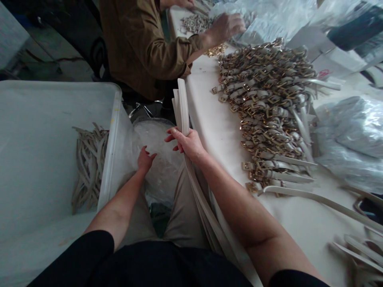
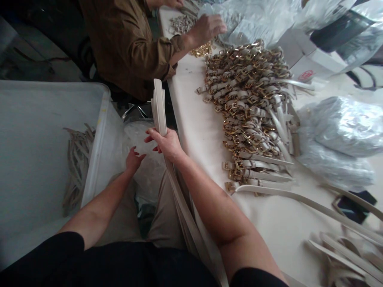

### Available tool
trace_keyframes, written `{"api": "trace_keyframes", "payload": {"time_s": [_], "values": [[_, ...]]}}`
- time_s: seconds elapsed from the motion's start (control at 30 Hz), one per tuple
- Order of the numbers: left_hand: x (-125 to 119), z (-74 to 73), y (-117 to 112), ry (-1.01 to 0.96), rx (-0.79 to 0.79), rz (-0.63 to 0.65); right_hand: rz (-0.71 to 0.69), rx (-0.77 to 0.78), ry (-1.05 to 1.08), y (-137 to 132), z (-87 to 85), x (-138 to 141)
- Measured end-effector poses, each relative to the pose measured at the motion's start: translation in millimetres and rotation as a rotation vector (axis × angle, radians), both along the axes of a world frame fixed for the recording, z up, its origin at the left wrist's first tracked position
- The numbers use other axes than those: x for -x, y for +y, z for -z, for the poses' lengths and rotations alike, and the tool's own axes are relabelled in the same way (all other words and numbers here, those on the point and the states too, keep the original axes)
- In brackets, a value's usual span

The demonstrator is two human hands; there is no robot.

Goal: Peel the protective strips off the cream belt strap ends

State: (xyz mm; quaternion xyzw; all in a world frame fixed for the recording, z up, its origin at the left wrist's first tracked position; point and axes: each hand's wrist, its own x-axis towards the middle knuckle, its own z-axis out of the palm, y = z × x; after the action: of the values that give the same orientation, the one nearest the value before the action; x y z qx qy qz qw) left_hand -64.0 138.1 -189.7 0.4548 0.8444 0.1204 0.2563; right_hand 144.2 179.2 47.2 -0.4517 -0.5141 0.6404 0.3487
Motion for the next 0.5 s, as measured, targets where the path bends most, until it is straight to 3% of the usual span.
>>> {"api": "trace_keyframes", "payload": {"time_s": [0.1,0.27,0.43,0.5], "values": [[-8,-0.5,13,-0.018,-0.125,0.070,0.002,0.014,-0.004,0,-1.1,1],[-5,-4.7,22,-0.035,-0.116,0.123,0.004,0.029,-0.003,0,-2.7,2],[11,-5.0,6,-0.032,-0.069,0.001,0.001,0.028,-0.018,1,-2.3,2],[6,1.1,-6,-0.093,0.007,0.021,-0.012,0.021,-0.023,1,-1.5,3]]}}
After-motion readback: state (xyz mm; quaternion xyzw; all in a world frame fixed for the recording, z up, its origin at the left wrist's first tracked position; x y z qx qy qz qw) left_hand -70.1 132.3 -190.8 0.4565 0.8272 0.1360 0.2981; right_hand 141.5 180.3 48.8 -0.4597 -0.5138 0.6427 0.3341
